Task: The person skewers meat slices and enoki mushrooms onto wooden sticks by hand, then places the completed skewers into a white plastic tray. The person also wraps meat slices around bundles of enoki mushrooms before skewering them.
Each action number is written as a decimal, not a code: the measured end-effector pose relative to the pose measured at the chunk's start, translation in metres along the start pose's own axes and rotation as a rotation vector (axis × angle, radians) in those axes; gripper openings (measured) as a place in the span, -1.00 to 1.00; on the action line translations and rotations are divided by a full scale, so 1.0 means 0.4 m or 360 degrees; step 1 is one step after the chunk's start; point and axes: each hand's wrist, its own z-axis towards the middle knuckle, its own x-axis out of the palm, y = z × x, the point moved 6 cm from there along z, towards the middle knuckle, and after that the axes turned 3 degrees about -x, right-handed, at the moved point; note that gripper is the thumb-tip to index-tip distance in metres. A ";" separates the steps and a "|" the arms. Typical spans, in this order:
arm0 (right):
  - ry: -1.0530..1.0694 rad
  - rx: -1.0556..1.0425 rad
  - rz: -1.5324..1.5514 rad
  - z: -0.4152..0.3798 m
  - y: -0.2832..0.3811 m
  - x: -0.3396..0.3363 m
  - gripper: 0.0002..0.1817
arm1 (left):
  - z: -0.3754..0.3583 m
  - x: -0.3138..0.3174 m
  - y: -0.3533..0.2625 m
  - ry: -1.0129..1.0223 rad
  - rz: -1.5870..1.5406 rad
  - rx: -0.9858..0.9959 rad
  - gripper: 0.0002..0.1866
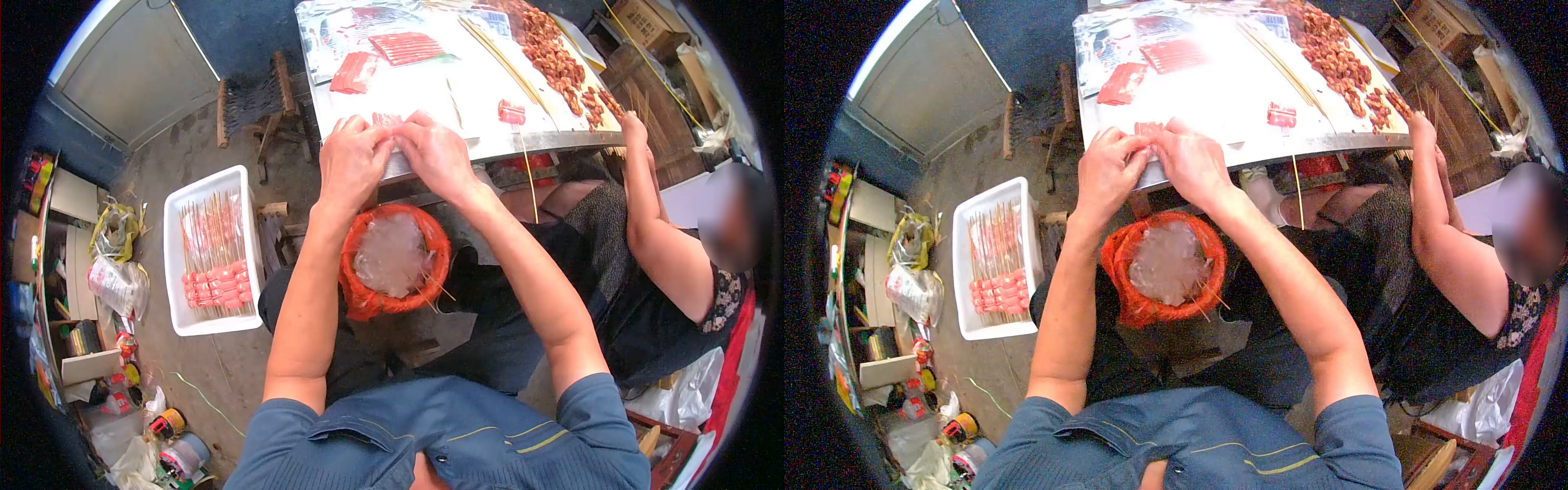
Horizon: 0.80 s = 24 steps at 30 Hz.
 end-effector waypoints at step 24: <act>-0.0066 -0.0070 0.0245 -0.053 0.034 -0.016 -0.82 | -0.040 -0.024 -0.013 0.0139 -0.0241 -0.0148 -0.82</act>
